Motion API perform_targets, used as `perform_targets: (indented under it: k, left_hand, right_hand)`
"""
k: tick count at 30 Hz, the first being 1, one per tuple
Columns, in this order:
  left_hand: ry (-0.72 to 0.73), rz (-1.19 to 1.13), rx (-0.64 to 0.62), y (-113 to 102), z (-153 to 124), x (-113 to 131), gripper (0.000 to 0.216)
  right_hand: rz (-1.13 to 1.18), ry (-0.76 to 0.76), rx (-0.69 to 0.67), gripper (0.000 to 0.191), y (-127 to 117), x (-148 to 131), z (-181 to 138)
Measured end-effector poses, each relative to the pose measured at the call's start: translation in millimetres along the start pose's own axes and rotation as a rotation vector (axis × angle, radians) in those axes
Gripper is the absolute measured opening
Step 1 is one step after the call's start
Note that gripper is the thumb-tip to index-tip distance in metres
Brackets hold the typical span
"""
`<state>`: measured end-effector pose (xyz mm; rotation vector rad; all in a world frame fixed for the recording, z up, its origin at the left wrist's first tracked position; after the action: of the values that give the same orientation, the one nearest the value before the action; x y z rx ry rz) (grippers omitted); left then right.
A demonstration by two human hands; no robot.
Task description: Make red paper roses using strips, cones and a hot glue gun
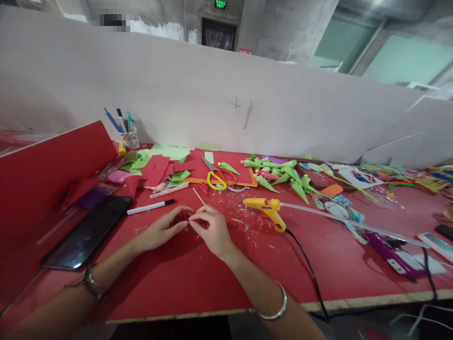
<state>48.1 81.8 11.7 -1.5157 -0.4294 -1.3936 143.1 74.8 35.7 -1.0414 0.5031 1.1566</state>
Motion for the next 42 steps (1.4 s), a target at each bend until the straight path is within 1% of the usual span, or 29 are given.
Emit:
perform_targets:
  k: [5,9,12,16,18,21,24,27,29,31,33,38,42]
  left_hand:
    - [-0.034,0.081,0.030,-3.6,1.0,-7.8,0.023]
    - [-0.029,0.067,0.029,-3.7,1.4,-5.3,0.020]
    - [-0.007,0.069,0.025,-3.0,2.1,-1.4,0.022]
    - [0.001,0.142,0.081,-4.6,3.1,-4.7,0.028]
    - [0.009,0.161,0.097,-3.4,4.0,-7.3,0.028]
    - [0.022,0.164,0.113,-2.0,5.4,-8.6,0.029]
    - [0.012,0.153,0.103,-0.6,5.8,-7.6,0.029]
    - [0.002,0.127,0.087,0.2,5.6,-6.0,0.028]
    - [0.036,0.127,0.090,-0.2,5.9,-3.2,0.026]
    - [0.073,0.153,0.113,-1.9,6.2,-1.6,0.026]
    - [0.081,0.165,0.124,-2.8,6.1,-2.9,0.028]
    - [0.059,0.093,0.076,0.3,4.1,-6.6,0.031]
    - [0.035,0.091,0.057,1.1,3.8,-7.6,0.031]
  right_hand:
    - [-0.046,0.011,-0.026,0.010,0.2,2.7,-0.8]
    - [-0.075,-0.029,-0.066,0.012,1.6,0.0,0.2]
    - [-0.173,-0.078,-0.159,0.013,7.8,-3.4,1.0]
    - [-0.348,-0.176,-0.295,0.014,17.3,-6.0,-0.9]
    - [-0.385,-0.211,-0.304,0.015,18.4,-5.2,-1.7]
    - [-0.377,-0.229,-0.266,0.015,17.3,-2.4,-2.4]
    - [-0.301,-0.195,-0.237,0.013,15.8,0.8,-3.1]
    - [-0.145,-0.095,-0.223,0.014,12.7,5.5,-2.0]
    - [-0.045,-0.031,-0.222,0.014,10.8,8.4,-1.1]
    - [0.000,-0.003,-0.235,0.013,10.4,9.6,-0.8]
    - [0.005,0.009,-0.261,0.011,11.4,10.5,-1.5]
    - [-0.021,0.032,-0.322,0.010,15.1,12.5,-5.4]
    - [-0.058,0.035,-0.351,0.009,17.3,12.4,-7.0]
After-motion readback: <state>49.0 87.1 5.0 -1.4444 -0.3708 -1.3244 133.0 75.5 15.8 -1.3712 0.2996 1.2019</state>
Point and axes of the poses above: each hand's wrist, its own z-axis towards the middle knuckle, its own y-axis out of the palm, x = y × z, the point moved 9 cm from there along z, towards the middle knuckle, and after that the axes turned 4 degrees about x, right-handed, at the moved point
